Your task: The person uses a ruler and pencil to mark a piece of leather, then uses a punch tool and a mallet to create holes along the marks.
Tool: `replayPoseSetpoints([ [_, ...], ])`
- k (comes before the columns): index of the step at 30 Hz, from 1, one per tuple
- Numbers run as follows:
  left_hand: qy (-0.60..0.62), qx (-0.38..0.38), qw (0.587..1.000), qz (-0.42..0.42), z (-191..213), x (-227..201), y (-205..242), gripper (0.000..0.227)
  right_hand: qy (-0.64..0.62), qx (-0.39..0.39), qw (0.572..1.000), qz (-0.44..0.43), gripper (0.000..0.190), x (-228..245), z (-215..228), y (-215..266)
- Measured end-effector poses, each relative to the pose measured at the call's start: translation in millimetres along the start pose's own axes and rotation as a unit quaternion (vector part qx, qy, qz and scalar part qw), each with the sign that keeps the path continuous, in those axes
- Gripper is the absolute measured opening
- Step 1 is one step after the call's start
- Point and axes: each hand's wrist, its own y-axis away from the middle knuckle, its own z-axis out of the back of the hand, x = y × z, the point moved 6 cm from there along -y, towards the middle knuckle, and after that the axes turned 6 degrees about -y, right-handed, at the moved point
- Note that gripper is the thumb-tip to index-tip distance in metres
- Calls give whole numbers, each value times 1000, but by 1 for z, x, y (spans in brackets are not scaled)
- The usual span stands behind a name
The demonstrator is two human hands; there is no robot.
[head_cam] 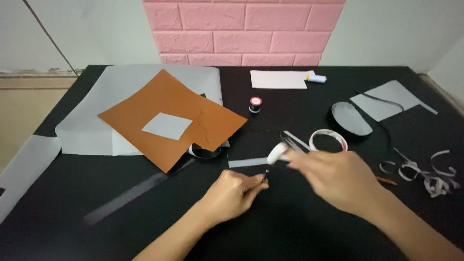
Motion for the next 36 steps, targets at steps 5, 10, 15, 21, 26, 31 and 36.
replayPoseSetpoints([
  [5,-12,-31,999,5,0,4,3,19,-84,-6,996,-42,45,4,5,-5],
  [10,-23,-39,999,-22,-2,1,3,20,-94,-68,992,40,25,1,16,-1],
  [15,-28,-41,999,-14,-1,0,3,21,-13,69,998,-2,43,-7,-4,-10],
  [21,-33,-35,999,-5,-3,7,3,20,-41,75,993,-77,44,3,-21,-5],
  [26,-23,-17,999,-21,1,-1,2,17,-52,-82,995,15,43,3,11,-4],
  [31,-23,-29,999,3,-1,5,3,19,-107,32,993,-21,53,-1,-26,-5],
  [36,6,-15,1000,-3,3,3,-2,18,-75,-75,991,-79,41,-10,-36,-24],
])
